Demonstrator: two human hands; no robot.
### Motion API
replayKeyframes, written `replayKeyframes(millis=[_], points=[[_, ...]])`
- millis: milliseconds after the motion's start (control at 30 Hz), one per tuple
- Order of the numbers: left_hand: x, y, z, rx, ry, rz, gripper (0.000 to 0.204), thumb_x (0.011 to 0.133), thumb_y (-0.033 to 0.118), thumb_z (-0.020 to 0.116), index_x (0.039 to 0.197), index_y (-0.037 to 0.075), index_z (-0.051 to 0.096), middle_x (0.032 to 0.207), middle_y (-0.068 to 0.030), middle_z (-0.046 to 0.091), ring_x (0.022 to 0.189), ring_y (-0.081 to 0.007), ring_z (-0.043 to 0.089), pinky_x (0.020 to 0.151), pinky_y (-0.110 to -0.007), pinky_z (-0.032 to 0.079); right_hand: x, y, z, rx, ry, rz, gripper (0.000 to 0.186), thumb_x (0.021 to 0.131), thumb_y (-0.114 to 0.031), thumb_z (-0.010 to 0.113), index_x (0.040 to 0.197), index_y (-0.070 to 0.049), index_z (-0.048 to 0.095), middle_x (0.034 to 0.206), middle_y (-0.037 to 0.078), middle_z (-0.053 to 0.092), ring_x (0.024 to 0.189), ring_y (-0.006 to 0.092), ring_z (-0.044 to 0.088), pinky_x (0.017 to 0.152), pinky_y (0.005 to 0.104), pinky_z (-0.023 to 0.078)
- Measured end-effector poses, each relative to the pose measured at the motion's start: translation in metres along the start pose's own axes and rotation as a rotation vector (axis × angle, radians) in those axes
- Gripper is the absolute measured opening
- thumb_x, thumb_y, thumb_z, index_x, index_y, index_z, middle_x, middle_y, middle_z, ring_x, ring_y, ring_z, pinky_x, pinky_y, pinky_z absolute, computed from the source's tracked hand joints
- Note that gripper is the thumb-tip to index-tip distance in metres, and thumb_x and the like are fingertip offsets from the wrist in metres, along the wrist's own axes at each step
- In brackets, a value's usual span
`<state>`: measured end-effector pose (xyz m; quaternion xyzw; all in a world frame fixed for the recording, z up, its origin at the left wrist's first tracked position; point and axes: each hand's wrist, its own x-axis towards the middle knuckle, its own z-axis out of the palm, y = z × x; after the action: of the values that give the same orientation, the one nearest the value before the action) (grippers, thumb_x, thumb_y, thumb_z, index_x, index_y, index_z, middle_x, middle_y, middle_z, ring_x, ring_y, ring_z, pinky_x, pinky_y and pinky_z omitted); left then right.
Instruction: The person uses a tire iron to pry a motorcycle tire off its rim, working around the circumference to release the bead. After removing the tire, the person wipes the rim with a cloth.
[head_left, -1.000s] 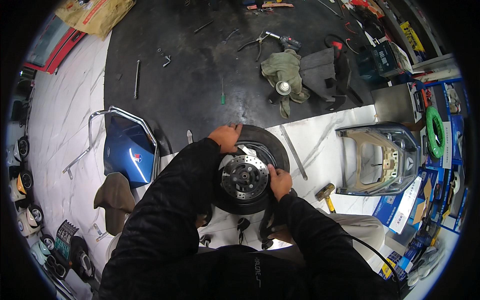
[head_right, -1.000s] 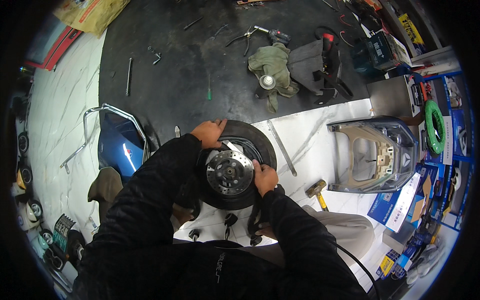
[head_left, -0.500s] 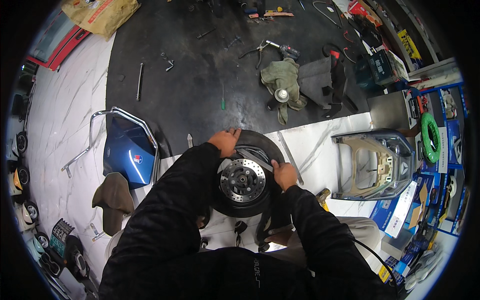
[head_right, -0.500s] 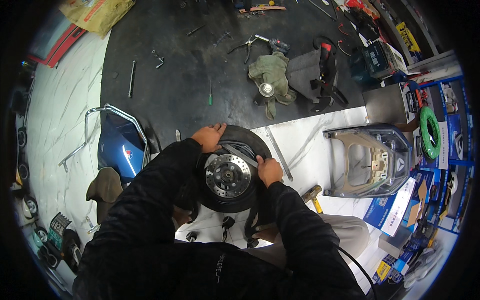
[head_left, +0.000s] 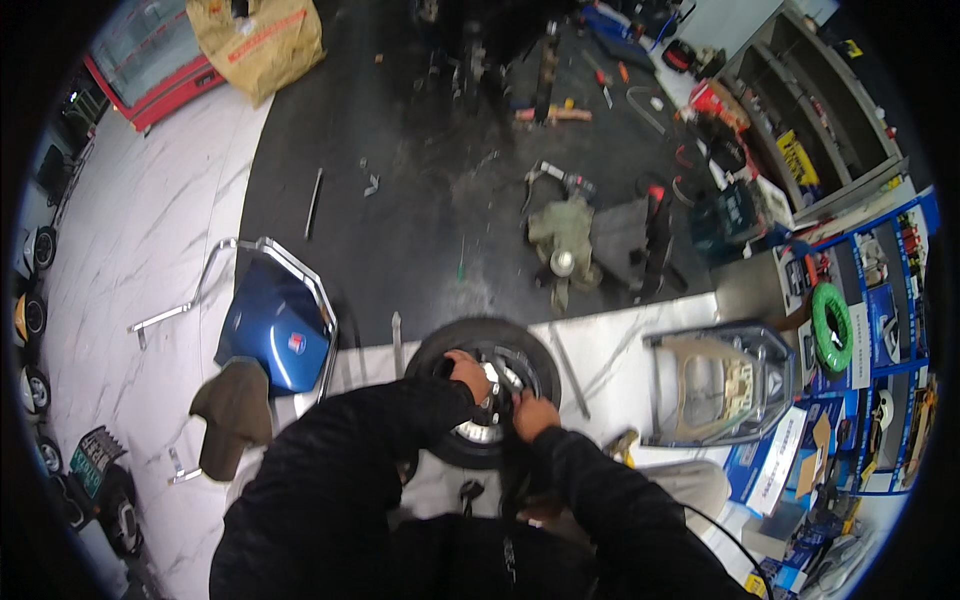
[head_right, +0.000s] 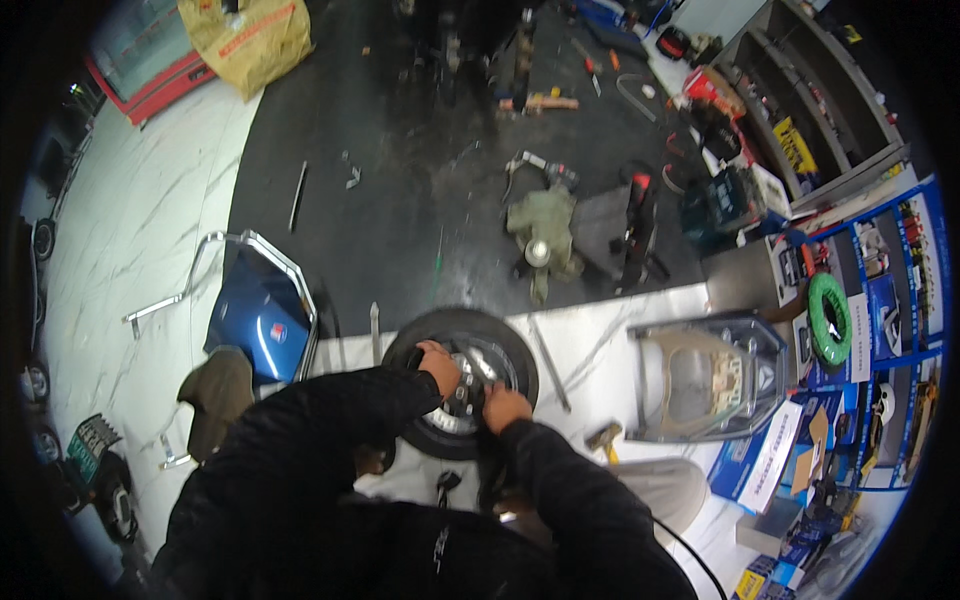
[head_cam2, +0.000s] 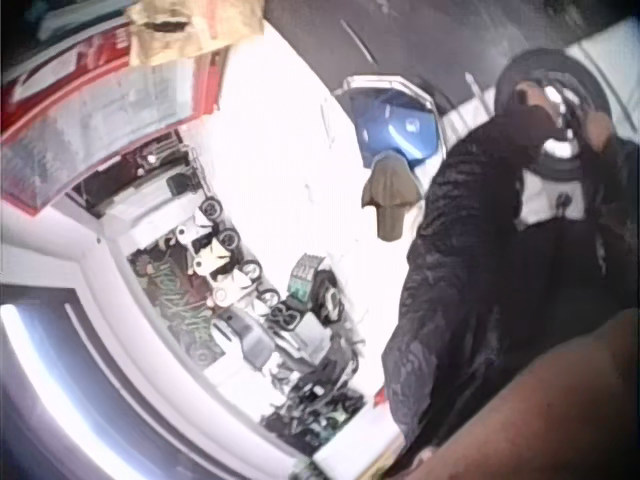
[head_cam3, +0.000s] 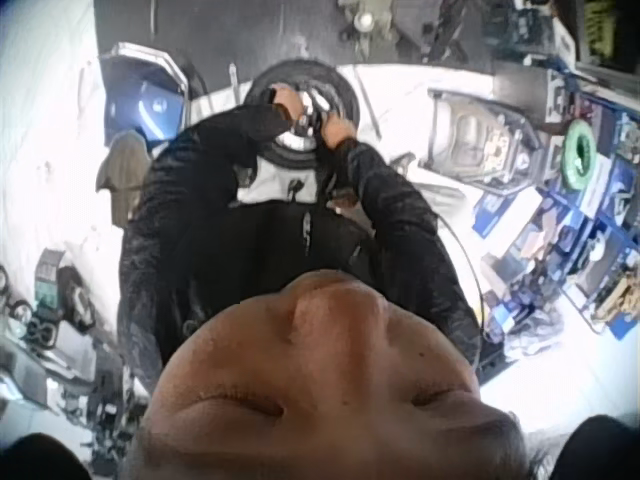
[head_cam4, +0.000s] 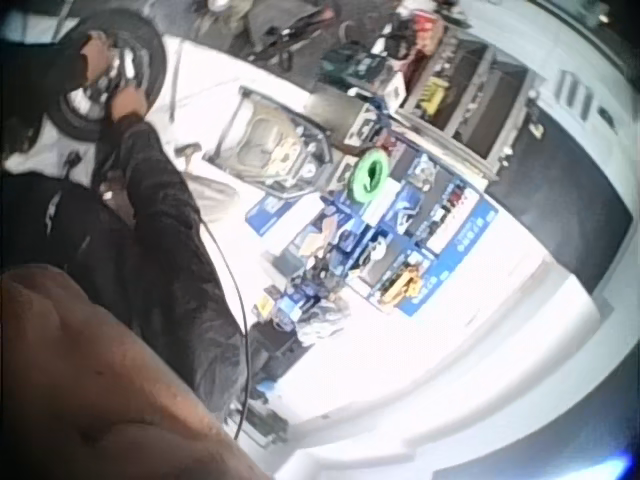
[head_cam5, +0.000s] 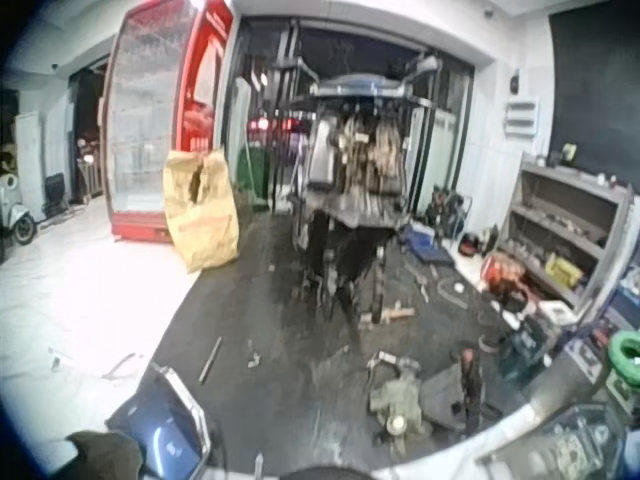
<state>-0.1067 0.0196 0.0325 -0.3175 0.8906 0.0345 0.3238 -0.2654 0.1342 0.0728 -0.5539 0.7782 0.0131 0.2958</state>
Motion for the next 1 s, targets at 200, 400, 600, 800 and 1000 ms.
replayKeyframes(millis=[200,400,600,800,1000], points=[[-0.088,0.055,0.058,-0.042,0.457,0.57,0.05,0.102,0.03,0.058,0.137,0.0,0.076,0.146,-0.0232,0.07,0.148,-0.0469,0.054,0.126,-0.063,0.035,-0.005,-0.03,0.012,-0.023,0.022,0.079,0.05,0.118,-0.04,0.045,0.113,0.004,0.069,0.099,0.034,0.079,0.095,0.0531,0.078,0.087,0.0607,0.063],[-0.076,0.067,0.087,-0.228,0.441,0.557,0.057,0.105,0.026,0.058,0.155,-0.001,0.062,0.16,-0.0236,0.06,0.154,-0.046,0.048,0.133,-0.064,0.029,0.015,-0.058,-0.01,-0.297,-0.21,-0.067,0.04,0.109,-0.032,0.057,0.118,0.001,0.08,0.129,0.025,0.078,0.121,0.0442,0.075,0.102,0.0524,0.061],[-0.067,0.086,0.11,-0.378,0.584,0.436,0.068,0.098,0.022,0.064,0.161,-0.003,0.057,0.182,-0.0227,0.031,0.17,-0.0405,0.026,0.129,-0.067,0.033,0.066,-0.073,-0.016,-0.567,-0.396,-0.21,0.032,0.092,-0.025,0.075,0.114,-0.005,0.087,0.124,0.021,0.082,0.116,0.0415,0.078,0.096,0.0532,0.064],[-0.065,0.09,0.111,-0.321,0.471,0.454,0.068,0.096,0.019,0.068,0.158,-0.008,0.059,0.184,-0.0259,0.021,0.171,-0.0426,0.021,0.13,-0.066,0.032,0.14,-0.095,-0.055,-0.707,-0.57,-0.228,0.032,0.094,-0.031,0.072,0.105,-0.005,0.086,0.112,0.021,0.082,0.105,0.0402,0.079,0.088,0.0533,0.063],[-0.076,0.081,0.09,-0.282,0.428,0.462,0.074,0.088,0.027,0.077,0.152,-0.008,0.065,0.183,-0.0291,0.022,0.169,-0.0449,0.021,0.129,-0.061,0.034,0.19,-0.082,-0.12,-0.788,-0.5,-0.297,0.044,0.106,-0.041,0.062,0.096,-0.003,0.082,0.098,0.022,0.08,0.092,0.0387,0.08,0.079,0.0514,0.063]])
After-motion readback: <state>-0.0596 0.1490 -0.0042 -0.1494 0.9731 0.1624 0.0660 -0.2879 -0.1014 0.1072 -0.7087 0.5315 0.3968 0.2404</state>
